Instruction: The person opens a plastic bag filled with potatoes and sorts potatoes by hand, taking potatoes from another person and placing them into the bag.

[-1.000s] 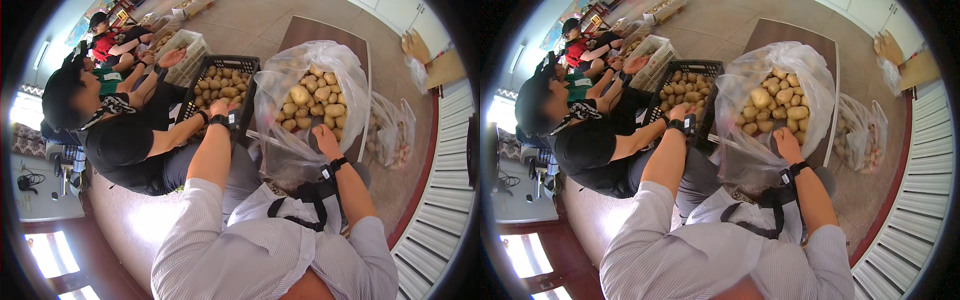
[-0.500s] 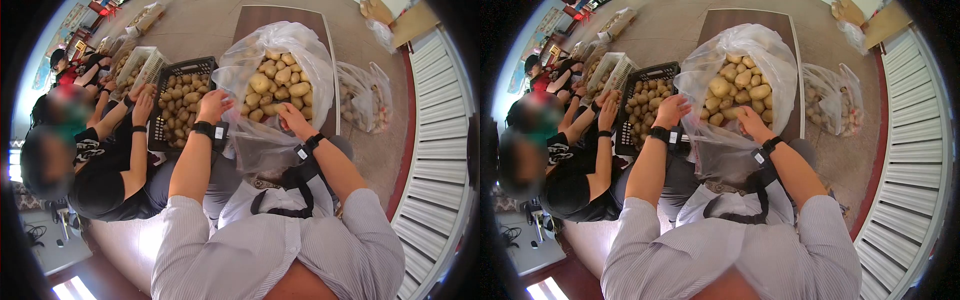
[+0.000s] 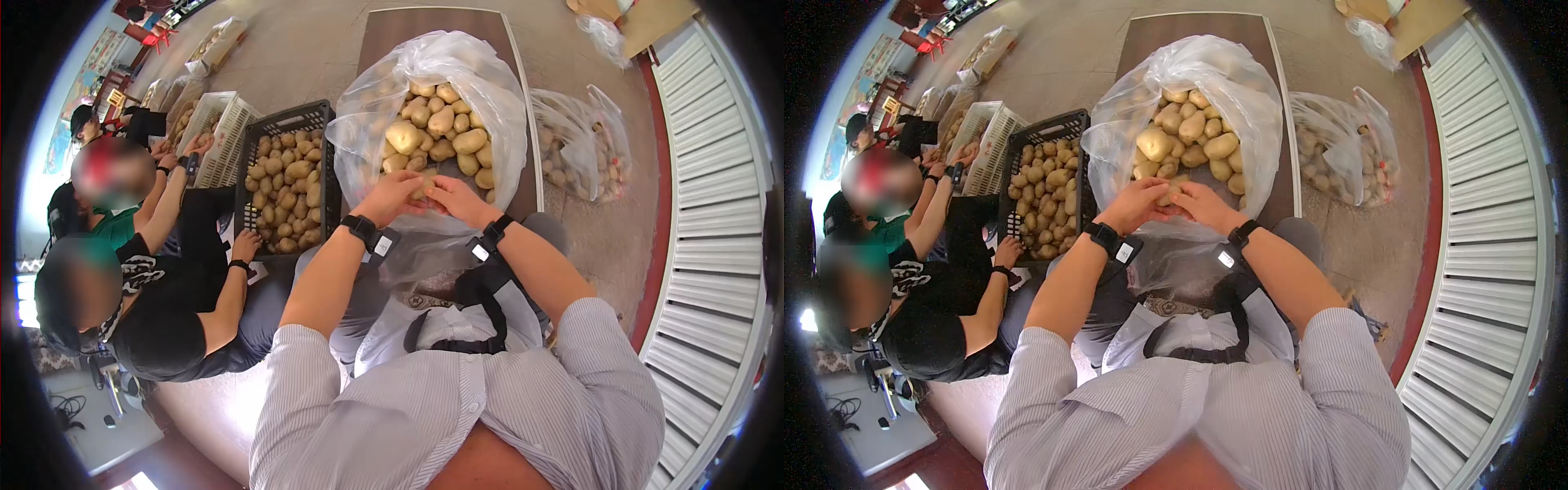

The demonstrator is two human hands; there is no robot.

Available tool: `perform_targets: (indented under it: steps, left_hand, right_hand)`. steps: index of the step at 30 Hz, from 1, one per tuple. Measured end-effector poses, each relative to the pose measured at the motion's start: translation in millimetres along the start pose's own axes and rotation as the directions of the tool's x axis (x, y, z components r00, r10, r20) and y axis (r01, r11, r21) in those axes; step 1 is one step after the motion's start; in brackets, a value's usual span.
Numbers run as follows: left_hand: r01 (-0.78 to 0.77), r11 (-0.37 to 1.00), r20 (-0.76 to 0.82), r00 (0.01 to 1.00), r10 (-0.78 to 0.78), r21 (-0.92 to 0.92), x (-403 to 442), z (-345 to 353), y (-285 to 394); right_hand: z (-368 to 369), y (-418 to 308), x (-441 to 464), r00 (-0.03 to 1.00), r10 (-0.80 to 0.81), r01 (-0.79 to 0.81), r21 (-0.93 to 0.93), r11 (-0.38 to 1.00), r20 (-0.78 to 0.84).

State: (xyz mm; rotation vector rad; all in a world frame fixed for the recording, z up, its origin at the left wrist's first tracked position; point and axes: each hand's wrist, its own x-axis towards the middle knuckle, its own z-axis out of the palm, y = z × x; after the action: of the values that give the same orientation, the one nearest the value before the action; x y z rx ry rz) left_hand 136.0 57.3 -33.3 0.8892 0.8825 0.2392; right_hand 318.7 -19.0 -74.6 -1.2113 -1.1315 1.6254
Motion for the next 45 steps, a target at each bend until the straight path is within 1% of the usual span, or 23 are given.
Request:
perform_targets:
  steps: [2,6,9,11,12,14,16,17,19,21,25,27,29,31,32,35,36,37,39,40,41,44,45]
  left_hand:
    - [0.007,1.000,-0.022,1.000,-0.006,0.028,1.6,0.6,-0.8]
    - [-0.003,0.998,-0.056,0.998,0.006,0.057,-0.1,-1.1,-0.1]
    - [-0.004,0.995,-0.090,0.996,0.013,0.100,-1.5,-2.9,0.8]
    - [-0.006,0.998,-0.131,0.991,0.013,0.055,-2.6,-5.4,4.4]
    - [-0.010,1.000,-0.172,0.985,0.012,0.011,-3.6,-6.8,7.2]
    - [-0.075,0.996,-0.175,0.982,0.068,-0.037,-5.6,-12.2,10.2]
    - [-0.148,0.986,-0.200,0.971,0.130,-0.080,-7.2,-23.5,12.1]
    - [-0.182,0.974,-0.237,0.960,0.147,-0.134,-7.5,-27.2,13.9]
    - [-0.228,0.956,-0.292,0.942,0.169,-0.184,-7.0,-40.1,15.1]
    - [-0.338,0.900,-0.340,0.910,0.238,-0.275,-6.1,-55.1,17.0]
    - [-0.444,0.844,-0.561,0.797,0.221,-0.299,-8.7,-77.4,26.2]
    - [-0.492,0.808,-0.519,0.806,0.284,-0.322,-0.8,-114.4,12.5]
    - [-0.550,0.756,-0.664,0.718,0.211,-0.355,-7.8,-130.3,13.9]
    - [-0.549,0.758,-0.683,0.704,0.194,-0.351,-1.8,-160.2,3.7]
    - [-0.547,0.760,-0.693,0.698,0.181,-0.352,-4.2,-165.3,2.9]
    - [-0.517,0.779,-0.734,0.670,0.109,-0.355,-10.0,-179.2,-0.3]
    - [-0.507,0.787,-0.737,0.669,0.102,-0.352,-8.4,-188.5,-4.3]
    - [-0.497,0.795,-0.739,0.667,0.094,-0.348,-8.1,-196.1,-6.8]
    - [-0.427,0.768,-0.735,0.672,-0.083,-0.478,-7.3,-204.0,-7.0]
    - [-0.438,0.769,-0.749,0.657,-0.080,-0.466,-4.0,-205.9,-10.0]
    - [-0.459,0.765,-0.745,0.666,-0.041,-0.453,-0.5,-212.7,-17.2]
    - [-0.509,0.757,-0.752,0.658,0.036,-0.409,-1.6,-210.8,-20.4]
    - [-0.470,0.782,-0.760,0.650,-0.006,-0.409,-4.1,-207.9,-17.5]
  right_hand:
    - [-0.1,-2.2,0.0,0.999,-0.037,0.039,-0.057,0.998,0.028]
    - [2.7,-9.1,-3.4,0.998,-0.059,0.060,-0.051,0.997,0.018]
    - [-2.6,-4.5,-0.4,1.000,0.017,-0.019,-0.081,0.996,-0.025]
    - [-5.7,1.6,4.2,0.974,-0.134,0.058,-0.373,0.926,-0.181]
    - [-8.0,4.7,4.7,0.975,-0.137,0.063,-0.374,0.925,-0.175]
    - [-10.4,9.7,7.7,0.868,-0.281,0.059,-0.476,0.877,-0.410]
    - [-22.2,19.7,14.7,0.677,-0.581,0.095,-0.730,0.677,-0.451]
    - [-24.9,16.9,15.9,0.637,-0.589,0.055,-0.733,0.678,-0.497]
    - [-34.8,9.3,16.4,0.640,-0.604,0.051,-0.758,0.651,-0.476]
    - [-38.3,-0.2,14.5,0.574,-0.599,-0.044,-0.752,0.658,-0.558]
    - [-57.5,7.4,24.9,0.584,-0.622,-0.027,-0.778,0.627,-0.522]
    - [-63.6,16.3,31.1,0.641,-0.621,-0.050,-0.832,0.553,-0.451]
    - [-46.1,-3.5,19.6,0.632,-0.652,-0.070,-0.868,0.492,-0.420]
    - [-37.9,-16.2,13.7,0.725,-0.517,-0.162,-0.843,0.514,-0.455]
    - [-39.0,-8.1,14.9,0.701,-0.596,-0.130,-0.892,0.432,-0.391]
    - [-28.6,-11.7,8.2,0.735,-0.547,-0.203,-0.901,0.384,-0.399]
    - [-28.4,-8.9,9.5,0.719,-0.592,-0.201,-0.924,0.325,-0.364]
    - [-26.4,-7.6,8.2,0.711,-0.603,-0.198,-0.925,0.325,-0.363]
    - [-16.5,-13.3,1.1,0.771,-0.508,-0.202,-0.904,0.376,-0.384]
    - [-16.8,-9.8,1.6,0.749,-0.586,-0.154,-0.941,0.300,-0.309]
    - [-16.1,-8.6,0.7,0.740,-0.597,-0.152,-0.942,0.299,-0.309]
    - [-15.1,-2.7,0.3,0.844,-0.442,-0.196,-0.942,0.273,-0.304]
    - [-14.3,-0.2,-0.1,0.840,-0.450,-0.195,-0.942,0.272,-0.303]
